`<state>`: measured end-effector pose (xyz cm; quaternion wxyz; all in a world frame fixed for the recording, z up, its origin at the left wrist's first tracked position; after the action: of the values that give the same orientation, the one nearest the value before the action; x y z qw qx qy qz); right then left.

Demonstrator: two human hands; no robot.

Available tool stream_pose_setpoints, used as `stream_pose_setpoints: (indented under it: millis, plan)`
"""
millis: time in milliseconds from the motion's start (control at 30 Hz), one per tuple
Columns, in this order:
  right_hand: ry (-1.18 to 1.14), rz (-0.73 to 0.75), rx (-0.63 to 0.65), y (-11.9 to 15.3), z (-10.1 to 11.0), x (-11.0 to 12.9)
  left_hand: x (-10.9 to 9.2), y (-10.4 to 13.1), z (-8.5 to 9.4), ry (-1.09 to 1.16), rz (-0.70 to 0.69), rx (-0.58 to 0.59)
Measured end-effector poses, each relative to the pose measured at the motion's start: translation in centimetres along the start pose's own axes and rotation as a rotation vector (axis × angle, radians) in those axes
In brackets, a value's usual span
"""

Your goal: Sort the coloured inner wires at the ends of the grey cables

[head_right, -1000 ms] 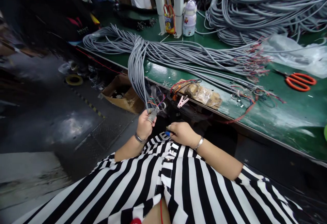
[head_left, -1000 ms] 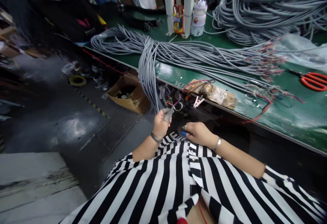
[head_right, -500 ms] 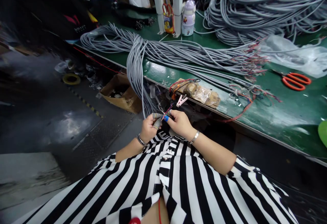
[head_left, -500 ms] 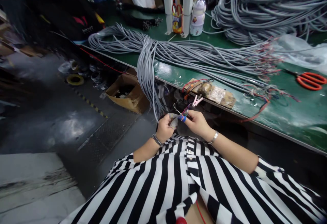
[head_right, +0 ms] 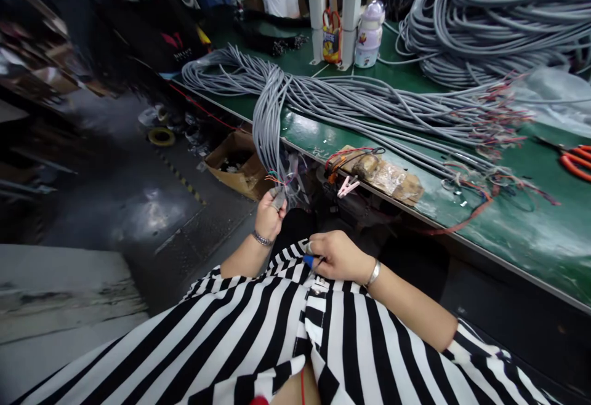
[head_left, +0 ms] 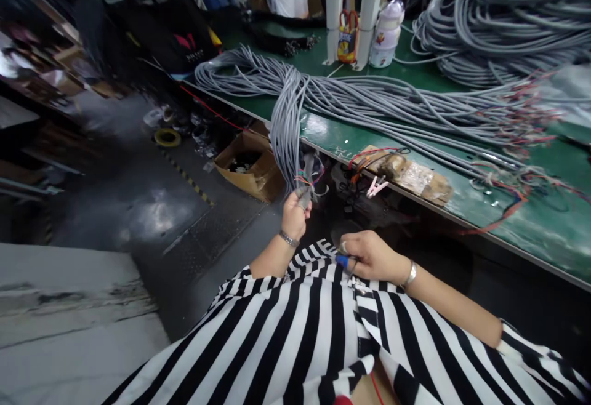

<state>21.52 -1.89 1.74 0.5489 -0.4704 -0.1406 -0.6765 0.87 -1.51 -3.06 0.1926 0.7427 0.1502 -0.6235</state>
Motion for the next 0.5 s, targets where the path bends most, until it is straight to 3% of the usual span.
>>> stream_pose_setpoints:
  millis: [67,200,300,500]
  plan:
    - [0.012,-0.067,-0.116,0.3,0.3,-0.4,-0.4,-0.3,0.7,0.103,0.008,0.075]
    - [0.079,-0.244,-0.364,1.0,1.2,-1.6,-0.8,0.5,1.5,0.241,0.045,0.334]
    - [0.106,-0.285,-0.362,1.3,1.5,-2.1,-0.5,1.3,1.5,0.238,0.061,0.432]
    - [0.179,-0.273,-0.373,1.0,0.9,-1.5,0.2,1.6,1.3,0.189,0.071,0.477]
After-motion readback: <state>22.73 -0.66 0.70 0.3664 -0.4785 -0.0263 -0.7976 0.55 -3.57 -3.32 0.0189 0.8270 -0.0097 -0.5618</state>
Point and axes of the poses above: each hand's wrist, its own y-axis away from the middle knuckle, its own z-axis out of the back of the hand, x = y × z, the point moved 1 cm from there along -y, towards the middle knuckle, and after that the axes turned 10 degrees about -y, right-handed, at the moved point
